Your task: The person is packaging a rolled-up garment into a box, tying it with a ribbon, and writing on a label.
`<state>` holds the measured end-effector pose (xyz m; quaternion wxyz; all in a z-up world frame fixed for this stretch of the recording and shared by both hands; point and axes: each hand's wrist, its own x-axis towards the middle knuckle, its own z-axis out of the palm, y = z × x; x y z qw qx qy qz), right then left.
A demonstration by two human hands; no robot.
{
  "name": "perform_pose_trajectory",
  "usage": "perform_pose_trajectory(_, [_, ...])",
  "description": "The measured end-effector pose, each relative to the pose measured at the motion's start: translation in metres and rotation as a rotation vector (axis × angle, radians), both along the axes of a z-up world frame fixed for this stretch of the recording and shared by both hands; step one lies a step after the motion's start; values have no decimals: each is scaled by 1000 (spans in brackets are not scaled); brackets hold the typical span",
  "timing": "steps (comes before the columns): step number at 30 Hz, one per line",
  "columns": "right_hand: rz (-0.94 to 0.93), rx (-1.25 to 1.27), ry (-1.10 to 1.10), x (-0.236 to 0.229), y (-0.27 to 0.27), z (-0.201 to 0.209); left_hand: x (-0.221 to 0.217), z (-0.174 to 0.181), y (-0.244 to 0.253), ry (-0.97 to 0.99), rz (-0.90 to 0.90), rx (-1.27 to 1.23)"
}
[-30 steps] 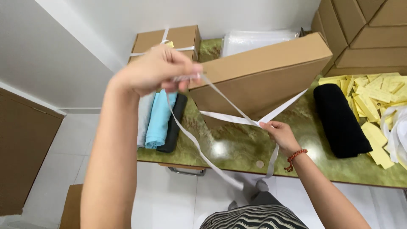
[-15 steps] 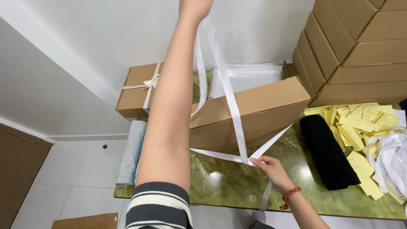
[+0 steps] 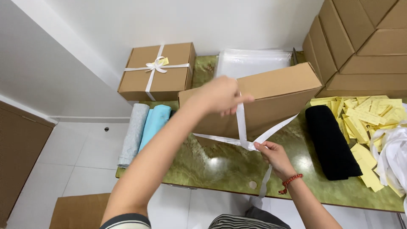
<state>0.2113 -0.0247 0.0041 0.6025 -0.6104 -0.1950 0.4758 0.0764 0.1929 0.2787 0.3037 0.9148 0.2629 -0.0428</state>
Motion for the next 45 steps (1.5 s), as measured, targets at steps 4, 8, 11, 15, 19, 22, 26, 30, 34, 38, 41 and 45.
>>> perform_pose_trajectory(4, [-18,19,-10,-4,-1,8,-38,-49,-45,1,1,118])
perform_pose_trajectory(8, [-25,37,-11,-7,-4,9,-52,-103,-52,26,120,221])
perform_pose_trajectory(11, [-50,41,-10,-7,-4,2,-44,-113,-58,-175,221,-85])
perform_pose_trajectory(15, [-83,50,-17,-19,-6,14,-33,-83,-73,-282,184,48])
perform_pose_trajectory(19, [-119,85,-5,-26,-1,9,-15,-71,-58,-379,103,338])
perform_pose_trajectory(22, [-138,112,2,-33,2,19,-8,-72,-33,-475,108,454])
perform_pose_trajectory(26, [-145,120,33,-38,3,19,-7,-81,4,-382,201,235])
perform_pose_trajectory(30, [-167,129,78,-40,6,7,-11,-68,6,-363,270,81])
perform_pose_trajectory(34, [-120,157,-62,-30,18,-34,-4,-75,12,-415,322,105])
perform_pose_trajectory(38, [-75,140,-79,-23,27,-44,-3,-82,7,-517,361,167])
perform_pose_trajectory(41, [-27,131,-111,-17,41,-45,-2,-86,1,-559,354,212])
perform_pose_trajectory(45, [2,144,-162,-2,60,-74,2,-91,0,-543,406,209])
